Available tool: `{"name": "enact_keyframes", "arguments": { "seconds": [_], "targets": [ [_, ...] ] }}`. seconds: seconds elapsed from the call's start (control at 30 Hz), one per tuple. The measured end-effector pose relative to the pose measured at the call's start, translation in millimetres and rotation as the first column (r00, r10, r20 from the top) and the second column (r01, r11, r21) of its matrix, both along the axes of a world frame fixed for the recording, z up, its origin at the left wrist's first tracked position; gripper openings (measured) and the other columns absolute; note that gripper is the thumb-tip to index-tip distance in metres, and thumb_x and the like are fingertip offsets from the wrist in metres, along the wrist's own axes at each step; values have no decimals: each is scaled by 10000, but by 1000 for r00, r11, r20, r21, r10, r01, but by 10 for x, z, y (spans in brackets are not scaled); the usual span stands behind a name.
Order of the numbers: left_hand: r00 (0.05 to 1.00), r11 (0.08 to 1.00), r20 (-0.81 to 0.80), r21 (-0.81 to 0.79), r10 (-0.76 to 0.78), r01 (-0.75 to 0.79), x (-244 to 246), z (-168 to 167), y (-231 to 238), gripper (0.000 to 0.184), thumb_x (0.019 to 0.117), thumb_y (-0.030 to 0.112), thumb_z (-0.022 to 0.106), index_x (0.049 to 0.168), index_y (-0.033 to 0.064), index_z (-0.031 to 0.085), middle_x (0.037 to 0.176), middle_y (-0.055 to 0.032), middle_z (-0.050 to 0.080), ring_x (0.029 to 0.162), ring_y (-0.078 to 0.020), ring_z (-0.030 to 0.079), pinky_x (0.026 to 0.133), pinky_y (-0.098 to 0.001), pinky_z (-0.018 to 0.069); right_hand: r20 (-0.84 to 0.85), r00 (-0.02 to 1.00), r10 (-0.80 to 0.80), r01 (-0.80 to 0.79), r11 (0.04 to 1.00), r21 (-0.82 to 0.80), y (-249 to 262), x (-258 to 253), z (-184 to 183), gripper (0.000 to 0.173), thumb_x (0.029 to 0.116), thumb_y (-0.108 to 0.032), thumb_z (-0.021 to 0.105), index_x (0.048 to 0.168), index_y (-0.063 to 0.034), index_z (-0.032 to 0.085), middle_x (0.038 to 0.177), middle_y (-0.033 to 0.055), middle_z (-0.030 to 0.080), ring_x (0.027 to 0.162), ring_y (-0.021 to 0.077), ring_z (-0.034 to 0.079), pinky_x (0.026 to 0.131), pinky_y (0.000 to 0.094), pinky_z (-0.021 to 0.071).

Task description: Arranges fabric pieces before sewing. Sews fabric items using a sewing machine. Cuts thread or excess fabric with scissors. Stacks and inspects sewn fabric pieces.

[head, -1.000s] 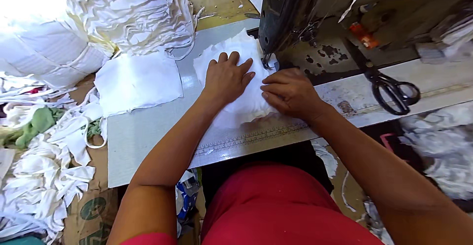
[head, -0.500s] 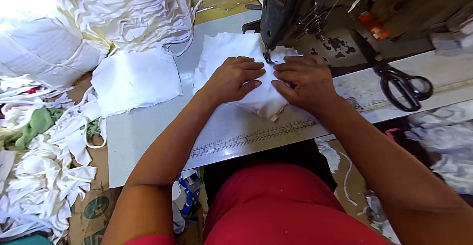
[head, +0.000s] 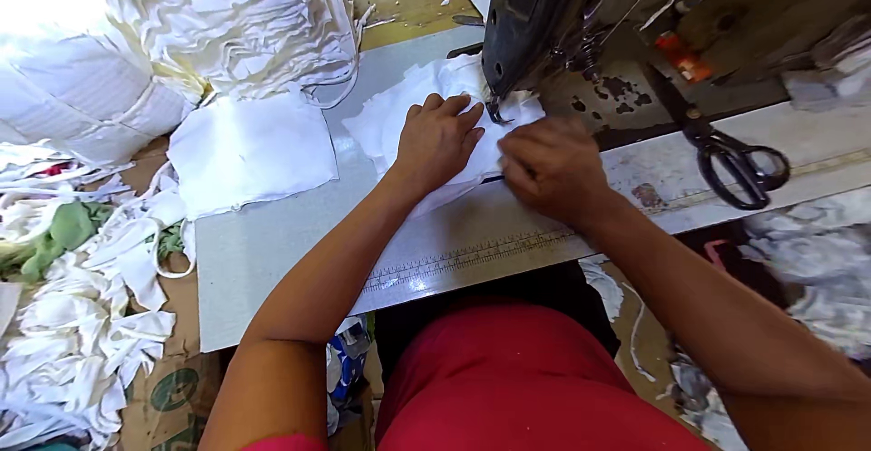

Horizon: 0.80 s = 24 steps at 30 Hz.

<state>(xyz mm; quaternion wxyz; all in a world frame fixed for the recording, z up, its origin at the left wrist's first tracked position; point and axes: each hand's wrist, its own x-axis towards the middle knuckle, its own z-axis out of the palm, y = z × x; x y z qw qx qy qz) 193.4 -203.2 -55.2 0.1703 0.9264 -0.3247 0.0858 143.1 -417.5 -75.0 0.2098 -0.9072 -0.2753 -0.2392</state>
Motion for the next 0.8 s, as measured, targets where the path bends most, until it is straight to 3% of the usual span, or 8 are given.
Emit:
{"name": "enact_keyframes", "arguments": {
  "seconds": [0.17,0.3,0.5,0.57,0.63,0.67,0.73,0.8],
  "targets": [
    [960,962,139,-91,-245,259,42,-82,110,278,973,99,557,1131,88,786,1246,-129,728,1151,-360,669,887,-526,512,-89,992,-89,85,995,-45,-24,1,-44,383,1061,-271,464,1141,-65,776,1267,109,733,1249,353,646,1004,576,470],
    [976,980,100,-37,-192,196,54,-46,36,303,983,101,522,1146,74,776,1223,-127,726,1109,-363,666,845,-499,521,-115,985,-129,120,989,-82,-39,112,-20,389,1059,-264,447,1167,-69,766,1317,109,710,1325,374,588,1036,598,429],
    [992,992,6,-26,-123,123,66,42,12,293,1016,103,542,1215,58,753,1240,-161,704,1101,-379,651,927,-482,525,-202,966,-161,151,987,-61,-47,276,-18,409,1072,-260,432,1298,-62,709,1412,110,652,1398,397,516,1084,631,381],
    [995,995,-23,-11,-94,94,62,60,10,307,1025,117,542,1254,68,740,1268,-163,692,1116,-377,642,948,-471,517,-85,980,-178,179,984,5,-31,221,-38,351,1052,-223,485,1193,-26,738,1307,156,704,1301,403,596,1052,615,418],
    [997,998,-62,-8,-55,54,47,102,10,308,1029,119,541,1261,75,738,1288,-166,685,1134,-382,638,962,-476,514,93,990,-107,100,992,79,48,76,-26,274,1021,-176,541,1050,-1,749,1120,189,745,1082,397,676,904,563,489],
    [996,999,-84,-8,-37,37,37,123,6,304,1028,117,544,1255,71,739,1289,-175,682,1141,-389,636,967,-487,511,110,994,-18,9,997,81,104,-17,-15,284,1010,-187,546,1058,1,754,1104,196,742,1037,389,690,866,549,519],
    [993,1000,-118,-14,-11,9,25,152,-4,291,1025,130,558,1237,57,745,1276,-199,682,1144,-401,638,967,-508,507,7,984,180,-181,983,46,193,-106,-17,390,1030,-313,505,1152,-44,759,1193,181,719,1115,362,675,908,538,527],
    [990,999,-139,-26,16,-20,16,159,-4,282,1026,172,581,1209,47,754,1247,-211,685,1140,-394,641,971,-507,507,-96,965,245,-243,969,39,208,-63,-37,465,1048,-418,458,1136,-83,767,1213,141,716,1176,332,648,935,542,488]
  ]
}}
